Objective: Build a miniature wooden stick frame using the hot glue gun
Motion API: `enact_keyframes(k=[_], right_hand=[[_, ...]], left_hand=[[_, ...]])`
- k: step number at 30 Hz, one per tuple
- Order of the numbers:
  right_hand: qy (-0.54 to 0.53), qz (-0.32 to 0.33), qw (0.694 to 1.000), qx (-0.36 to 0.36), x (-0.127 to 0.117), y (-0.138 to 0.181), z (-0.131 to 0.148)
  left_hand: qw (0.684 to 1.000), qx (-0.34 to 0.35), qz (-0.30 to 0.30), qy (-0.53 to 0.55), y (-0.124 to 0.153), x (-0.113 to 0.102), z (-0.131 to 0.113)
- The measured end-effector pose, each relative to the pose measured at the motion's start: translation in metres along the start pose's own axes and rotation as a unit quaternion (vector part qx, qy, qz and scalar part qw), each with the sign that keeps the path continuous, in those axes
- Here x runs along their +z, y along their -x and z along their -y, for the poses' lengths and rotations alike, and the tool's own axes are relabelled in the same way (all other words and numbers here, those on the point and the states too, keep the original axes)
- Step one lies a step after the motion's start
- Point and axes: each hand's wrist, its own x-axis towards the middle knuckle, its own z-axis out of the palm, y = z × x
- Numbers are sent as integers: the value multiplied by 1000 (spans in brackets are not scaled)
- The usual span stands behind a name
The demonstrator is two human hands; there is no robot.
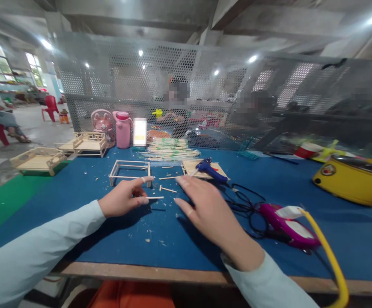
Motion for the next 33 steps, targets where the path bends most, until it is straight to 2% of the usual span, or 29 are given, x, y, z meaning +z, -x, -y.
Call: enact_keyframes(k=[3, 5, 8, 9, 10, 12, 13, 14, 15, 18, 20, 22, 25, 30, 33], right_hand=[[-8, 37, 992, -121, 3, -21, 35], [16, 74, 987, -139, 8, -36, 47], [53, 128, 983, -120, 18, -56, 51], [62, 144, 981, -112, 22, -61, 51], [69, 151, 980, -106, 27, -64, 51], [77, 136, 983, -99, 38, -69, 54], [80, 119, 985, -96, 44, -70, 56], [83, 101, 987, -90, 50, -71, 59], [88, 89, 989, -82, 56, -71, 61], [98, 97, 988, -70, 69, -72, 67], [101, 117, 985, -75, 73, -72, 69], [107, 136, 982, -81, 75, -73, 70], [118, 153, 978, -81, 74, -75, 72], [137, 163, 976, -53, 73, -79, 75], [140, 168, 975, -44, 72, -79, 74]], left_hand=[[1000, 1, 1, -9, 0, -1, -6], [1000, -6, 2, -29, -1, -8, -9], [998, 3, 7, -55, -2, -31, -7], [998, 12, -17, -58, -3, -42, -4], [996, 18, -67, -58, -4, -53, 1], [975, -11, -221, -23, -5, -75, 15], [954, -39, -298, 7, -5, -84, 24], [936, -83, -340, 27, -5, -91, 33], [928, -132, -344, 44, -3, -95, 43], [945, -220, -231, 72, 7, -95, 64], [960, -226, -151, 63, 14, -89, 70], [970, -216, -110, 38, 18, -83, 71], [975, -199, -96, 16, 20, -79, 69], [975, -194, -92, 51, 18, -78, 70], [978, -190, -83, 9, 20, -78, 72]])
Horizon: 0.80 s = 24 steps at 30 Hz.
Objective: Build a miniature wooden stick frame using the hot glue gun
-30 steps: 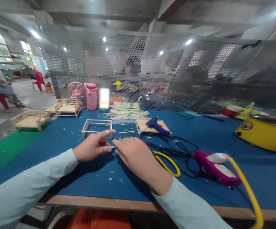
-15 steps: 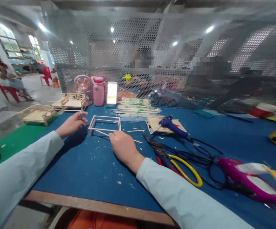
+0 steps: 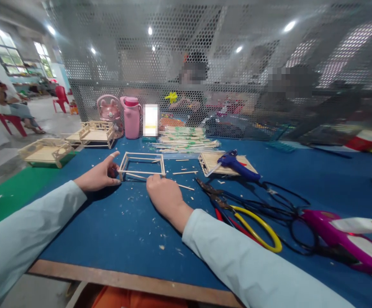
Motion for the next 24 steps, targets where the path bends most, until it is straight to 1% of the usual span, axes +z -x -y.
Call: enact_keyframes(k=[4, 6, 8, 10, 13, 17, 21, 24], right_hand=[[-5, 2, 1000, -9, -1, 2, -1], [-6, 0, 1000, -8, -1, 2, -2], [-7, -4, 1000, -7, 0, 2, -2], [-8, -8, 1000, -8, 1, 2, -2], [-10, -13, 1000, -10, 1, 2, -3], [-12, -17, 1000, -9, 1, 2, -3], [-22, -24, 999, -6, 3, 0, -3], [-36, -35, 999, -4, 4, 1, -2]], left_hand=[[991, 22, -13, -128, 4, 2, -1], [978, 59, -36, -197, 6, 4, -5], [959, 111, -55, -255, 8, 5, -12], [943, 148, -53, -294, 9, 6, -22], [933, 161, -8, -320, 4, 5, -36], [921, 150, 64, -353, -10, 7, -46], [899, 128, 95, -409, -19, 15, -48], [892, 134, 108, -418, -21, 19, -49]])
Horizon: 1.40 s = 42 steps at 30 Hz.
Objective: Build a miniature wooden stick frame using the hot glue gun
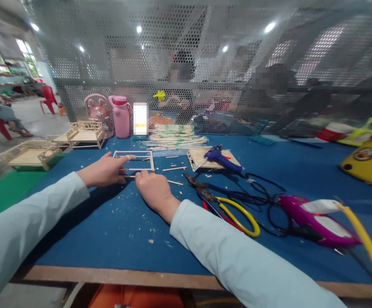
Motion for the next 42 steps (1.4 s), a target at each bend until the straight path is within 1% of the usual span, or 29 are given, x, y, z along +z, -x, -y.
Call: enact_keyframes(k=[3, 5, 6, 8, 9, 10, 12, 14, 15, 16, 18, 20, 21, 23, 24, 26, 30, 32, 34, 36, 37, 39, 40, 41, 42], right_hand=[[-15, -15, 1000, -10, -3, 6, -5], [-54, -63, 997, 1, -6, 12, -14], [-86, -104, 991, 23, -8, 16, -21], [-164, -191, 963, 94, -9, 21, -36], [-198, -214, 948, 132, -8, 23, -44], [-223, -215, 937, 163, -6, 24, -51], [-258, -171, 931, 193, 0, 23, -60], [-283, -117, 932, 194, 6, 20, -60], [-289, -102, 932, 193, 8, 19, -58], [-287, -102, 933, 192, 10, 18, -55], [-252, -135, 941, 179, 9, 18, -47], [-186, -153, 962, 125, 5, 19, -39], [-151, -137, 975, 86, 3, 20, -36], [-93, -67, 993, 24, 0, 19, -30], [-72, -32, 997, 10, -1, 18, -27], [-46, 6, 999, 12, 1, 12, -22], [-25, 20, 999, 33, 4, -1, -15], [-19, 28, 999, 40, 1, 0, -13], [-14, 35, 998, 45, -7, 8, -12], [-12, 42, 998, 52, -19, 20, -15], [-14, 44, 997, 56, -27, 25, -17], [-37, 42, 997, 50, -40, 30, -25], [-51, 27, 997, 42, -46, 27, -30], [-62, 6, 997, 38, -50, 22, -34], [-70, -16, 997, 39, -53, 13, -39]], left_hand=[[1000, 8, -1, 6, -1, 1, -1], [1000, 5, -5, 15, 0, 1, 0], [1000, 6, -8, 20, 1, 1, 0], [999, 10, -18, 31, 2, 2, 1], [999, 11, -23, 34, 2, 3, 1], [999, 10, -27, 37, 2, 3, 1], [999, 3, -35, 33, 3, 4, 1], [999, 1, -45, 22, 3, 5, 0], [999, 3, -50, 15, 3, 5, 0], [999, 5, -53, 8, 3, 6, 0], [998, 8, -55, 2, 3, 6, 0], [999, 4, -54, 5, 4, 6, -1], [999, 2, -54, 9, 4, 5, -1], [999, -1, -50, 20, 5, 4, -1], [999, -1, -48, 26, 5, 4, -1], [998, -2, -46, 33, 5, 4, -1], [998, -2, -40, 44, 5, 6, -2], [998, -1, -36, 50, 7, 5, -2], [996, 12, -55, 69, 13, 0, -1], [987, 22, -110, 119, 22, -7, 4], [977, 14, -143, 155, 27, -10, 8], [954, -38, -199, 221, 35, -12, 17], [944, -75, -211, 244, 38, -10, 22], [937, -110, -209, 258, 40, -8, 27], [934, -138, -196, 266, 42, -4, 31]])
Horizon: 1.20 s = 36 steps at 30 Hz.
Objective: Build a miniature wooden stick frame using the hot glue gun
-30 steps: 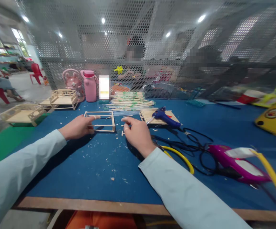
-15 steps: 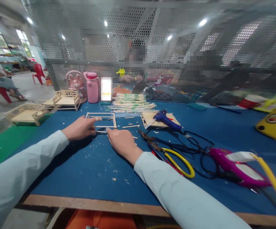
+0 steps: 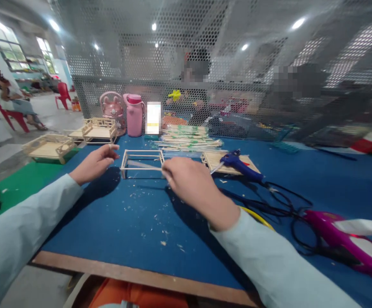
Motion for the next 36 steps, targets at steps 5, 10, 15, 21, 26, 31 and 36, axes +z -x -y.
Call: enact_keyframes(k=[5, 10, 15, 21, 26, 31, 36], right_hand=[[-53, 136, 989, -29, 1, -67, -9], [-82, 287, 954, -38, 4, -116, -8], [-109, 451, 885, -36, 14, -135, -5], [-142, 543, 826, -46, 26, -144, -9], [-141, 579, 802, -40, 32, -149, -9], [-130, 593, 794, -44, 34, -151, -8], [-119, 590, 797, -50, 35, -151, -8]], left_hand=[[996, -33, 85, -23, 7, 14, 13], [995, 33, 50, -76, 8, 28, 11], [998, 19, 46, -48, 6, 34, 10], [999, -14, 51, 7, 6, 37, 13], [999, -29, 40, 6, 7, 38, 12], [995, -51, 42, 69, 8, 39, 9], [984, -74, 54, 155, 6, 41, 12]])
